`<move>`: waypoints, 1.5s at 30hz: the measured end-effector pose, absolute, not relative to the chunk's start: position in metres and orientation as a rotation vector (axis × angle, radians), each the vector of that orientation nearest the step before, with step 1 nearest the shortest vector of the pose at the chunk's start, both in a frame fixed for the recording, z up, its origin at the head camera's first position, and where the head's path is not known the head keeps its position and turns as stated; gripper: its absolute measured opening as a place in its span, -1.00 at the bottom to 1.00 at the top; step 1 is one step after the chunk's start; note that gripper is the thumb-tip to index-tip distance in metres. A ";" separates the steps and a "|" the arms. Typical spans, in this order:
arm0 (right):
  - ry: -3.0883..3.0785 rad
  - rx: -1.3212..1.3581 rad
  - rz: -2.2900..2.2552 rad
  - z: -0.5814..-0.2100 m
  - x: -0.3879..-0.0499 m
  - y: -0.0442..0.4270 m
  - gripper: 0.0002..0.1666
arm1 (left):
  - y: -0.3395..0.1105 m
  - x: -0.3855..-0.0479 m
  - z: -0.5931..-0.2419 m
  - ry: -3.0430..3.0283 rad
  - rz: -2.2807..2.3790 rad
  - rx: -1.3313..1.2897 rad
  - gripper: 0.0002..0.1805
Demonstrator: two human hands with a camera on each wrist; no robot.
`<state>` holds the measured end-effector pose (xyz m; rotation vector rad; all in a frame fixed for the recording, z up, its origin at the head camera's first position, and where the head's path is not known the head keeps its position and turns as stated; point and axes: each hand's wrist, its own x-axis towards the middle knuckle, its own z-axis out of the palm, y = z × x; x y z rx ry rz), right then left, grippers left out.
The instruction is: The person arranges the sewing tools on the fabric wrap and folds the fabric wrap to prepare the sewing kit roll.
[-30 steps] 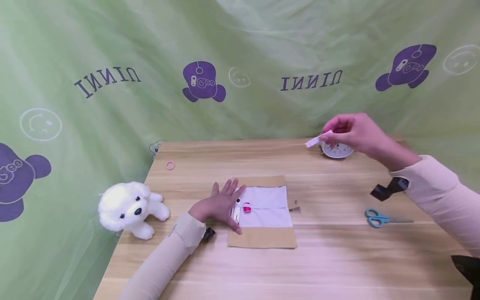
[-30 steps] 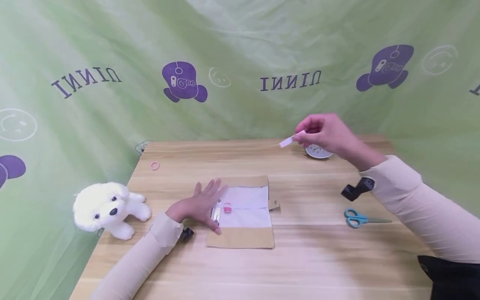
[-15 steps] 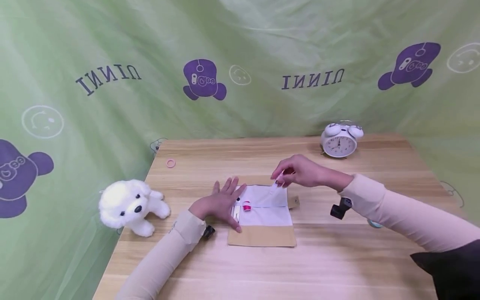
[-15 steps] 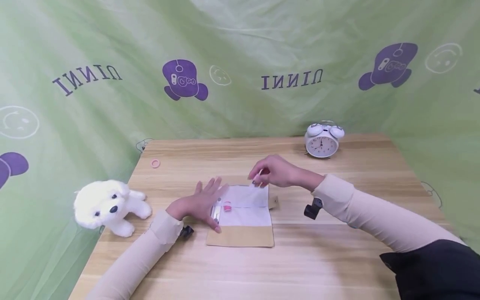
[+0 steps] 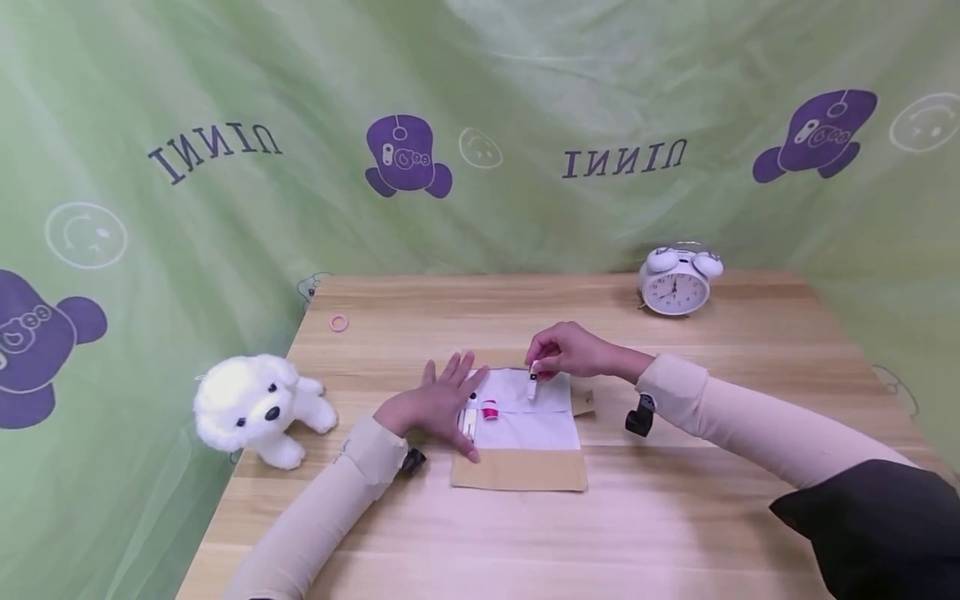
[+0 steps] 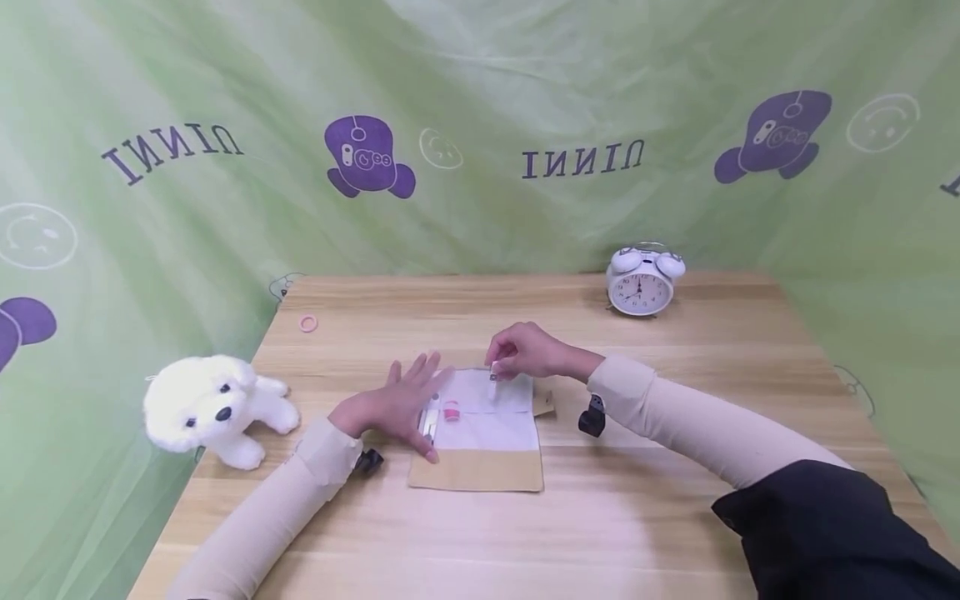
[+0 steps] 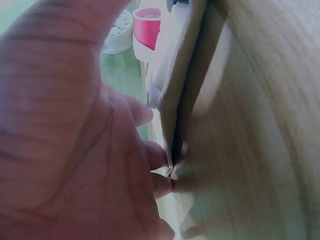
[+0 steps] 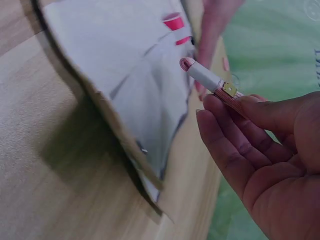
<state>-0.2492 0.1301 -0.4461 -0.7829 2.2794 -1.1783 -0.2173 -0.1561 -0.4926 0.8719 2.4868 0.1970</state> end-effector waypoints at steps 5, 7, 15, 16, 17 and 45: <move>2.386 -0.860 -1.061 -0.457 -0.252 0.122 -0.94 | -0.157 -0.218 -0.490 2.495 0.206 0.875 0.58; 2.404 -0.847 -1.043 -0.462 -0.253 0.120 -0.95 | -0.157 -0.217 -0.490 2.494 0.212 0.878 0.58; 2.334 -0.758 -1.096 -0.477 -0.255 0.120 -0.92 | -0.157 -0.216 -0.491 2.493 0.209 0.871 0.58; 2.332 -0.750 -1.105 -0.478 -0.255 0.120 -0.92 | -0.157 -0.216 -0.491 2.495 0.208 0.869 0.58; 2.331 -0.740 -1.111 -0.478 -0.255 0.119 -0.92 | -0.157 -0.216 -0.491 2.496 0.205 0.867 0.58; 2.297 -0.670 -0.899 -0.485 -0.262 0.113 -0.95 | -0.157 -0.215 -0.493 2.510 0.181 0.858 0.59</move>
